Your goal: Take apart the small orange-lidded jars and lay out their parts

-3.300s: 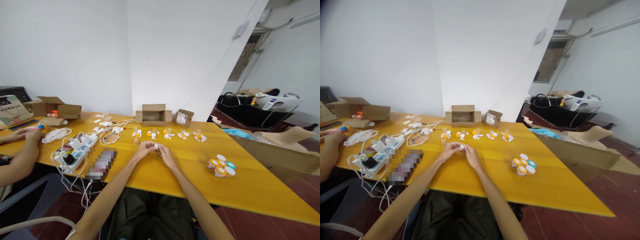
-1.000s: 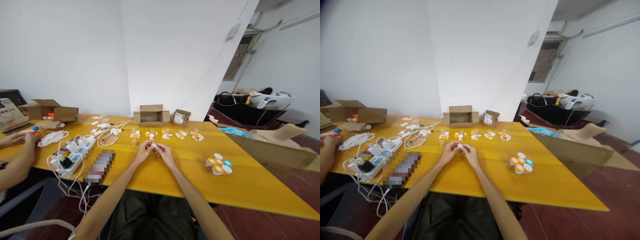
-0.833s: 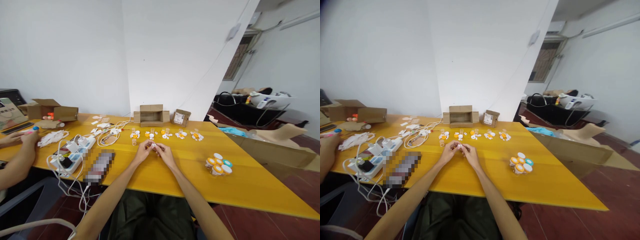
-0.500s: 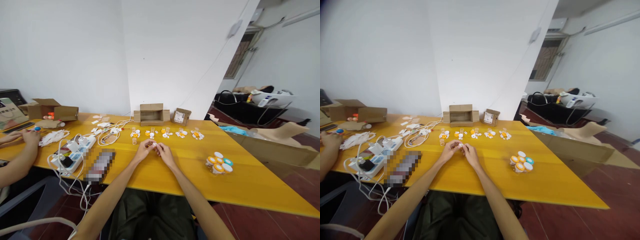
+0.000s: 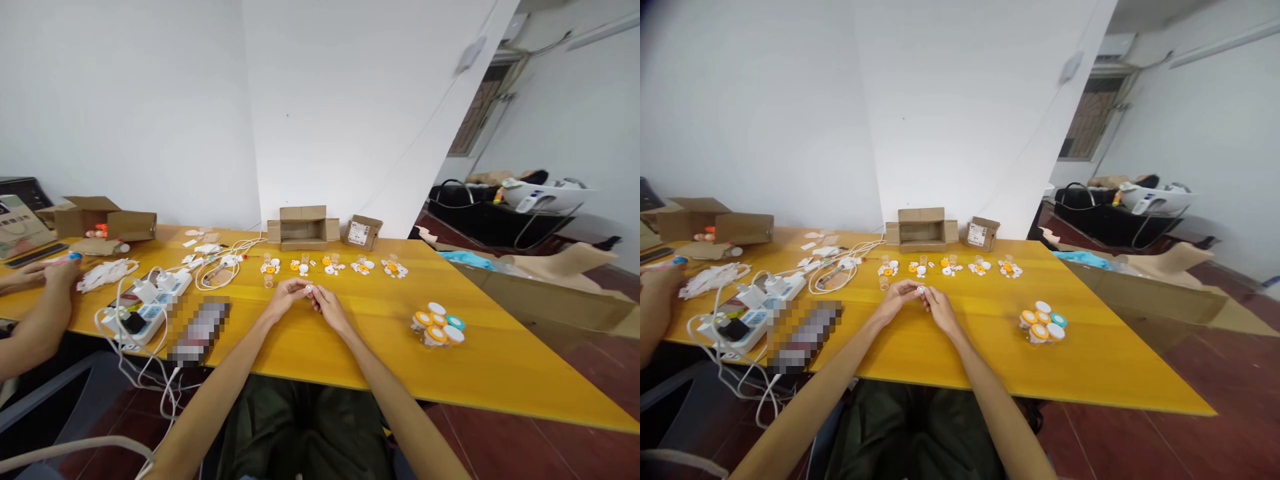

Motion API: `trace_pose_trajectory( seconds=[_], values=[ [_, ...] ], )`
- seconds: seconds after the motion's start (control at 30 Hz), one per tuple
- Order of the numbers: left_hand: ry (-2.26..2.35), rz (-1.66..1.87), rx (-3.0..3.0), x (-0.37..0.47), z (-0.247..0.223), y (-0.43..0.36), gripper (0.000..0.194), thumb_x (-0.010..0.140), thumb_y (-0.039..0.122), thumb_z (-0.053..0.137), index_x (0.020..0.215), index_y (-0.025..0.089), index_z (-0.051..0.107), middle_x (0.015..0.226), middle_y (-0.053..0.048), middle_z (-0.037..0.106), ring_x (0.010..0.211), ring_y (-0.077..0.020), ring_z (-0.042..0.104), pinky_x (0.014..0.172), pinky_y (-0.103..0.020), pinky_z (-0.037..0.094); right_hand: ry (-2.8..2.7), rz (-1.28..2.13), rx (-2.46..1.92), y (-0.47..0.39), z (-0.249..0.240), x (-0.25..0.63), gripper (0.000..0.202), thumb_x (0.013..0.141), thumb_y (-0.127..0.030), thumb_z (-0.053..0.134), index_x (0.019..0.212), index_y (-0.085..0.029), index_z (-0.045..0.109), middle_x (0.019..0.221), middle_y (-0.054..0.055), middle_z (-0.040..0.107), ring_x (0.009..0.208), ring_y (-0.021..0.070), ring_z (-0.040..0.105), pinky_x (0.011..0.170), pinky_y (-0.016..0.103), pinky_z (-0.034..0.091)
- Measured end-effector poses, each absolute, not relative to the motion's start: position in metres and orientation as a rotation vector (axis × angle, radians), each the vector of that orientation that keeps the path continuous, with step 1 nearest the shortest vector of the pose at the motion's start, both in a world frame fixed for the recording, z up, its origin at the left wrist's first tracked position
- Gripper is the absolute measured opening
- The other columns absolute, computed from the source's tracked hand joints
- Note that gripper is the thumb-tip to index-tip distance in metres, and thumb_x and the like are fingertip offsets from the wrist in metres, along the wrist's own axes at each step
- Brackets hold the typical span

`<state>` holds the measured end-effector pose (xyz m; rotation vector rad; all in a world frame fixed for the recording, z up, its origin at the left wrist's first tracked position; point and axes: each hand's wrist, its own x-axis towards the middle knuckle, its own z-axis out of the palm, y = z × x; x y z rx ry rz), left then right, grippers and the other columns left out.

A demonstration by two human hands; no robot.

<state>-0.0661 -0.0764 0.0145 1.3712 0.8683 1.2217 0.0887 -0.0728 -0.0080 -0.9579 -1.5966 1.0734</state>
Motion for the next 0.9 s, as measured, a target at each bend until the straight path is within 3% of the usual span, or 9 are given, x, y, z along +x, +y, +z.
trace_pose_trajectory(
  seconds=[0.9],
  values=[
    [0.834,1.256,1.310,-0.0670,0.0149,-0.0746,0.038,0.065,0.043,0.084,0.091,0.017,0.077,0.084,-0.006,0.078,0.080,-0.0195,0.070,0.083,-0.032,0.052,-1.484,1.258,-0.890,-0.0767,-0.0002,0.0858,0.063,0.066,-0.086,0.054,0.064,-0.023,0.049,0.054,-0.005,0.046,0.046,0.0107,0.040,0.046,0.026,0.034]
  ],
)
